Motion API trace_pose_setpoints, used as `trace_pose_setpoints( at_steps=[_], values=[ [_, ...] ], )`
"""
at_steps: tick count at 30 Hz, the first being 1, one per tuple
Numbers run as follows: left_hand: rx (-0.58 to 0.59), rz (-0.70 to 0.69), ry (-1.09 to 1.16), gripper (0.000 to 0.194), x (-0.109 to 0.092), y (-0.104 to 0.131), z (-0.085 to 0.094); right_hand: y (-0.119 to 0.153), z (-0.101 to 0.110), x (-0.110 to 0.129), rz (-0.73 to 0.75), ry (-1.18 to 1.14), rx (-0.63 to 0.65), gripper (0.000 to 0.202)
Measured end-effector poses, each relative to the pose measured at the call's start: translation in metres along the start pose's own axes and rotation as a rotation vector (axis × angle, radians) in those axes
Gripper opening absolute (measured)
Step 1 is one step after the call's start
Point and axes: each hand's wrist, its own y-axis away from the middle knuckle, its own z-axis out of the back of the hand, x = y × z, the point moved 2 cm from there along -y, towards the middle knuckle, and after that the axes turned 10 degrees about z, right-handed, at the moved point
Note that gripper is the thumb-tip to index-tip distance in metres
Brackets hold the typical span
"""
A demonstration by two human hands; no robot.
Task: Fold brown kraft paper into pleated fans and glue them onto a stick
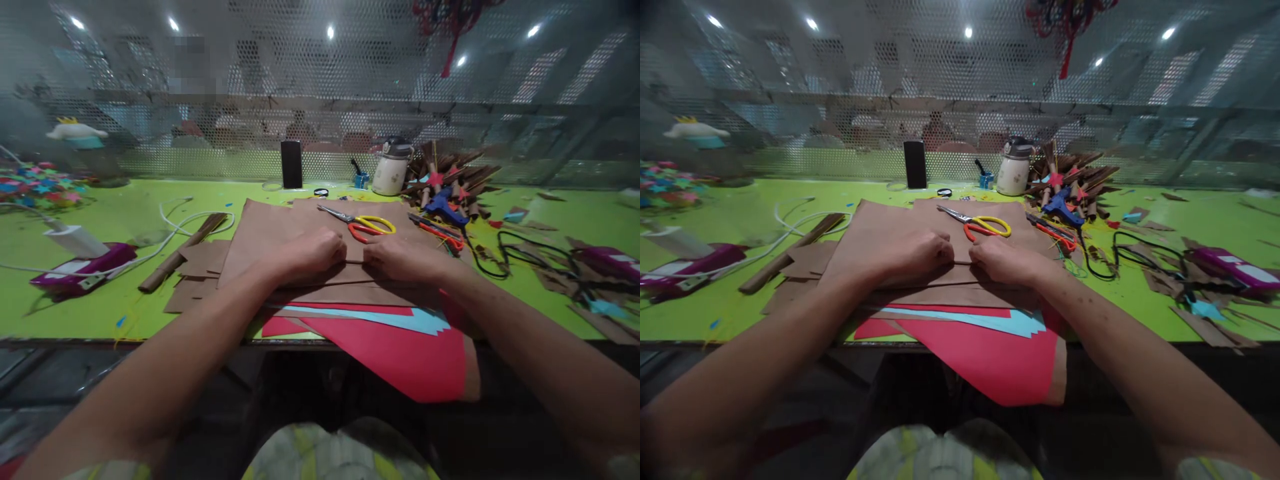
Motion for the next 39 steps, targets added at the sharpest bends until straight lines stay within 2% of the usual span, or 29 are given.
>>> trace_pose_setpoints(
  at_steps=[4,14,19,24,29,39],
  values=[
    [0.018,-0.019,-0.033,0.026,-0.001,0.002,0.002,0.002,-0.001,0.001,-0.001,0.027,0.006,0.018],
    [-0.026,-0.040,-0.133,0.026,-0.001,-0.002,-0.013,-0.001,-0.005,0.005,-0.008,0.086,0.005,0.018],
    [-0.065,-0.047,-0.120,0.027,-0.006,-0.009,-0.017,-0.013,-0.009,0.009,-0.027,0.050,-0.084,0.017],
    [-0.042,-0.063,-0.106,0.025,-0.007,-0.003,-0.012,-0.011,-0.012,0.005,0.019,-0.002,-0.100,0.013],
    [0.001,-0.009,-0.167,0.023,-0.004,0.005,-0.003,-0.002,-0.011,0.003,0.034,-0.015,-0.077,0.013],
    [0.044,-0.010,-0.167,0.021,0.002,0.005,-0.004,0.000,-0.009,0.005,0.054,0.029,-0.063,0.012]
  ],
)
